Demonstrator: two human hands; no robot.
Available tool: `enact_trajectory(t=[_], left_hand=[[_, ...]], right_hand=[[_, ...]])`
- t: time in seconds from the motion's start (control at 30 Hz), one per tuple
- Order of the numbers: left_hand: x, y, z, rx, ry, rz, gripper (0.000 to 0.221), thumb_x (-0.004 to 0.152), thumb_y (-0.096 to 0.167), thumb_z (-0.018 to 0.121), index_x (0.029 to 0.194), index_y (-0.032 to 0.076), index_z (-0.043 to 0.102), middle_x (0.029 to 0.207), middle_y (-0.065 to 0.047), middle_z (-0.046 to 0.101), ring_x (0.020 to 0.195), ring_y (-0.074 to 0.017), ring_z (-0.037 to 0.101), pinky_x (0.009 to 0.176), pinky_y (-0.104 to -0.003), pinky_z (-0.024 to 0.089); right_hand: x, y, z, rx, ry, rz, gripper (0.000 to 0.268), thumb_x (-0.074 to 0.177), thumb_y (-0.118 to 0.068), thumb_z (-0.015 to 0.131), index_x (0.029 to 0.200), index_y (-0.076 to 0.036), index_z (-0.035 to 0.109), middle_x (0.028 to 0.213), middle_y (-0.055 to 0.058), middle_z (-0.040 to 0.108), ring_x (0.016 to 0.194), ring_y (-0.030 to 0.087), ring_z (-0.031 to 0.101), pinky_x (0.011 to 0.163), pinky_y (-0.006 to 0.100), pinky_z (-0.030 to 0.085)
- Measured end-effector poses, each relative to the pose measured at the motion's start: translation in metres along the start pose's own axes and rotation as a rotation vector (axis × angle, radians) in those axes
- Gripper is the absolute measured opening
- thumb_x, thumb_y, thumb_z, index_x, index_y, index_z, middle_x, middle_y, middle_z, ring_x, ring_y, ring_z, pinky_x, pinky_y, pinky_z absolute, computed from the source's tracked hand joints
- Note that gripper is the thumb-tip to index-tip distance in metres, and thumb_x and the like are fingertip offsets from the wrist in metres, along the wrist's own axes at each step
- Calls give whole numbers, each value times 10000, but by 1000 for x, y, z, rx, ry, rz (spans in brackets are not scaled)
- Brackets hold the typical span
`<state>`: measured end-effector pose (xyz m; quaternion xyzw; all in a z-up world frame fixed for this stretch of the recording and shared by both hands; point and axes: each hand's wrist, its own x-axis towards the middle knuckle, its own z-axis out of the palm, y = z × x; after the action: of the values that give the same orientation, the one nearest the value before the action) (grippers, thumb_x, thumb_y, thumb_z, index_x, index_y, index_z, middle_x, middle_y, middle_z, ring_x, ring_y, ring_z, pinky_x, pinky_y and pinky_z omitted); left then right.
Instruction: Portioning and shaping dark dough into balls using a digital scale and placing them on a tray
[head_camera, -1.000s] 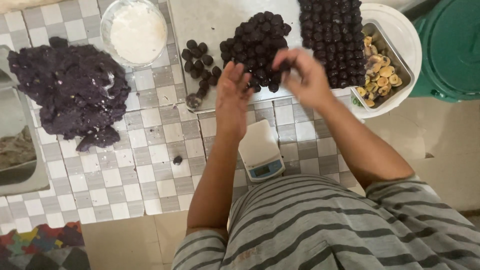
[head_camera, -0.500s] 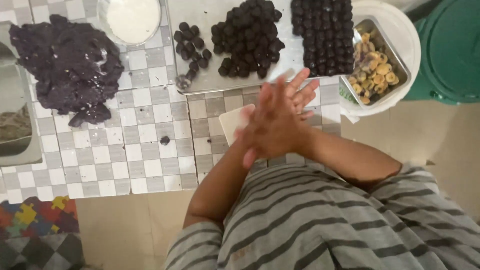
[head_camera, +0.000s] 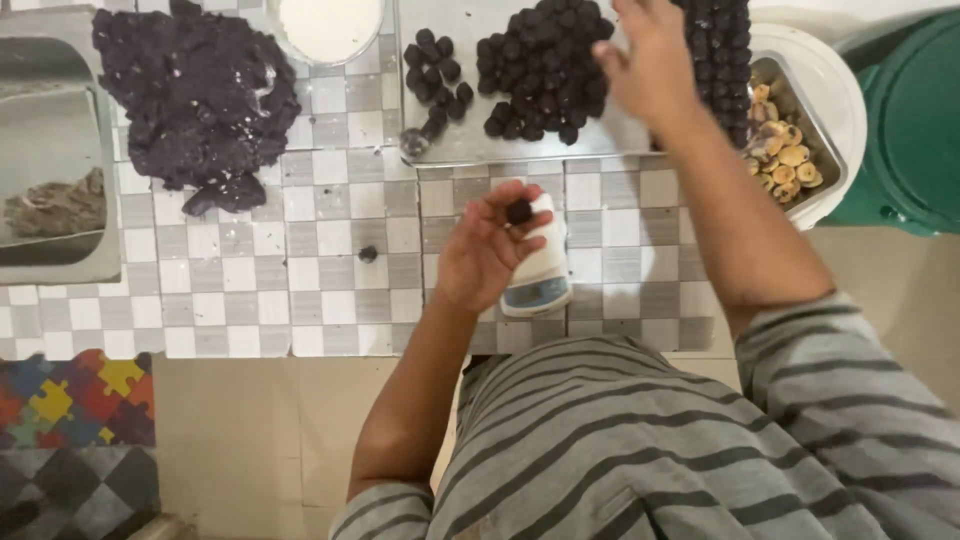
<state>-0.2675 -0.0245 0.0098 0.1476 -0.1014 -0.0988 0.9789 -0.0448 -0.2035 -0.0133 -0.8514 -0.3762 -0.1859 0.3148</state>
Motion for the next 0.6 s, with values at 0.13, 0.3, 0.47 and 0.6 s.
enact_trajectory(t=[0.13,0.3,0.47,0.6], left_hand=[[-7,37,-25,304,591,-31,380,876,329,577,1200,139,516,1136,1,556,1050,-199,563,865,-320,466],[28,60,-35,339,612,-100,838,774,438,609,1444,173,181,1539,-87,39,1398,-343,63,1083,-499,175],[92,109,-56,1721,527,217,604,905,355,546,1405,126,296,1421,-175,383,1285,-345,428,1065,-497,357],[151,207,-194,2284,572,340,767,916,710,139,1510,228,84,1548,-68,-85,1422,-399,-77,1149,-623,147]], right_hand=[[-22,73,54,-160,-267,314,417,973,-257,630,1236,61,565,1212,294,432,1036,495,408,757,643,404],[-23,40,72,-305,-267,470,324,927,-332,659,1074,-47,704,1052,221,512,936,453,439,715,632,373],[-21,18,69,-258,-179,545,194,835,-175,683,995,-79,631,1034,137,590,949,371,478,727,534,375],[-21,7,60,-346,-164,481,144,828,-144,692,957,-103,644,930,86,624,869,302,533,756,415,336]])
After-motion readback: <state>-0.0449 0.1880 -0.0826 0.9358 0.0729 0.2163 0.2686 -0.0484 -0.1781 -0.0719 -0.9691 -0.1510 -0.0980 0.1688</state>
